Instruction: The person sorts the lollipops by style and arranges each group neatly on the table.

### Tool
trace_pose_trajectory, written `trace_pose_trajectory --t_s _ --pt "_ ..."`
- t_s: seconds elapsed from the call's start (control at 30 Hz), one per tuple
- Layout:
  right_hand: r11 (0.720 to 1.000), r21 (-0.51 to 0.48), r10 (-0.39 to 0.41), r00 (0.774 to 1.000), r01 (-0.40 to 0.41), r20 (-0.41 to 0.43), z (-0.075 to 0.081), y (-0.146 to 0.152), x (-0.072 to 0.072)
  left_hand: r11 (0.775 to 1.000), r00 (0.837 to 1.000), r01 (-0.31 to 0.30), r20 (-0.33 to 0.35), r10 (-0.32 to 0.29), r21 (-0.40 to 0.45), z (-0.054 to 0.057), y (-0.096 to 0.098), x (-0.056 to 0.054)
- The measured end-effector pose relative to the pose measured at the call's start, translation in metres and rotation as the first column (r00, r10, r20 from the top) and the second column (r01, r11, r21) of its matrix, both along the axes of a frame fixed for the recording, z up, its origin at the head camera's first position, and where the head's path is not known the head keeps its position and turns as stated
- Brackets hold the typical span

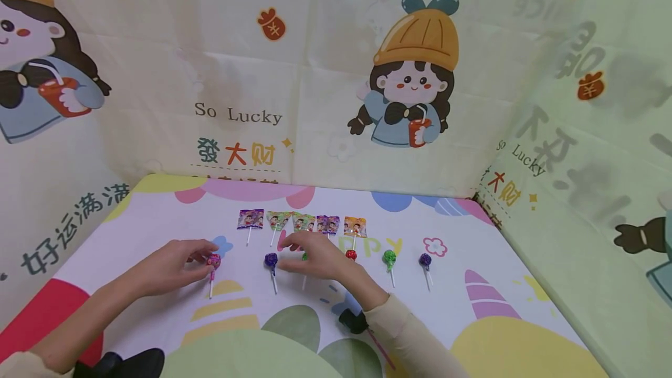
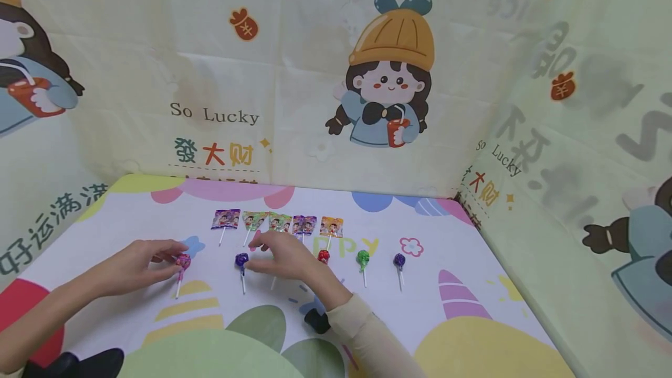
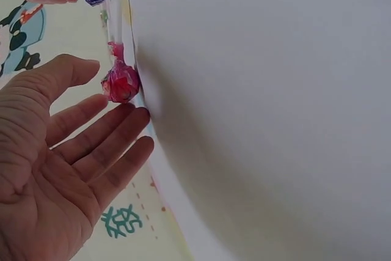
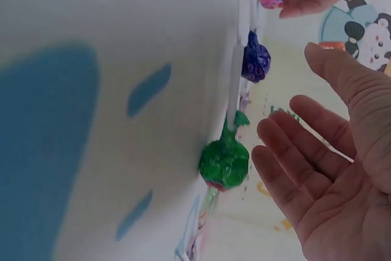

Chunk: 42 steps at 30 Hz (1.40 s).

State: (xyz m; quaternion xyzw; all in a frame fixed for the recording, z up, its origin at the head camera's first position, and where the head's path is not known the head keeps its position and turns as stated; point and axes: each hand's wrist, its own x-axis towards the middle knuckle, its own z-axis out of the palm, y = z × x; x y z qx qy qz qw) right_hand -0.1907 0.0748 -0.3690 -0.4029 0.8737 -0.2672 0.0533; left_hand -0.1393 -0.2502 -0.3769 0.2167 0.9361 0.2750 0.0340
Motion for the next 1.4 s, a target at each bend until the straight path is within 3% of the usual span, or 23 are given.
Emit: trace_pose_trajectory --t_s 0.2,0.47,0.8,1.0,1.23,1.4 --pt "0.997 0.071 -0.038 0.999 0.037 0.013 -0.004 -0.018 -0.003 1.000 1.000 0.010 0.017 -0.010 -0.001 0.001 0.000 -0.004" --pt "0.990 0.142 0.000 0.998 0.008 -0.056 -0.010 -0.032 -0.006 1.000 1.000 0.007 0.012 -0.007 -0.019 -0.002 0.001 -0.009" --pt "0.994 0.109 -0.028 1.000 0.026 0.011 -0.008 -0.037 -0.006 1.000 1.000 0.004 0.020 -0.004 -0.007 -0.003 0.002 -0.013" --pt "0.995 0.091 -0.040 0.998 0.034 0.057 -0.010 -0.038 -0.008 1.000 0.998 -0.026 0.063 0.024 0.018 -0.002 0.003 -0.014" --pt "0.995 0.090 -0.034 0.998 0.029 0.053 -0.011 -0.038 -0.009 0.995 0.992 -0.079 0.100 0.073 0.058 -0.003 0.004 -0.018" --pt "0.995 0.097 -0.035 0.998 0.030 0.050 -0.011 -0.039 -0.010 0.994 0.991 -0.080 0.111 0.071 0.077 -0.004 0.006 -0.020"
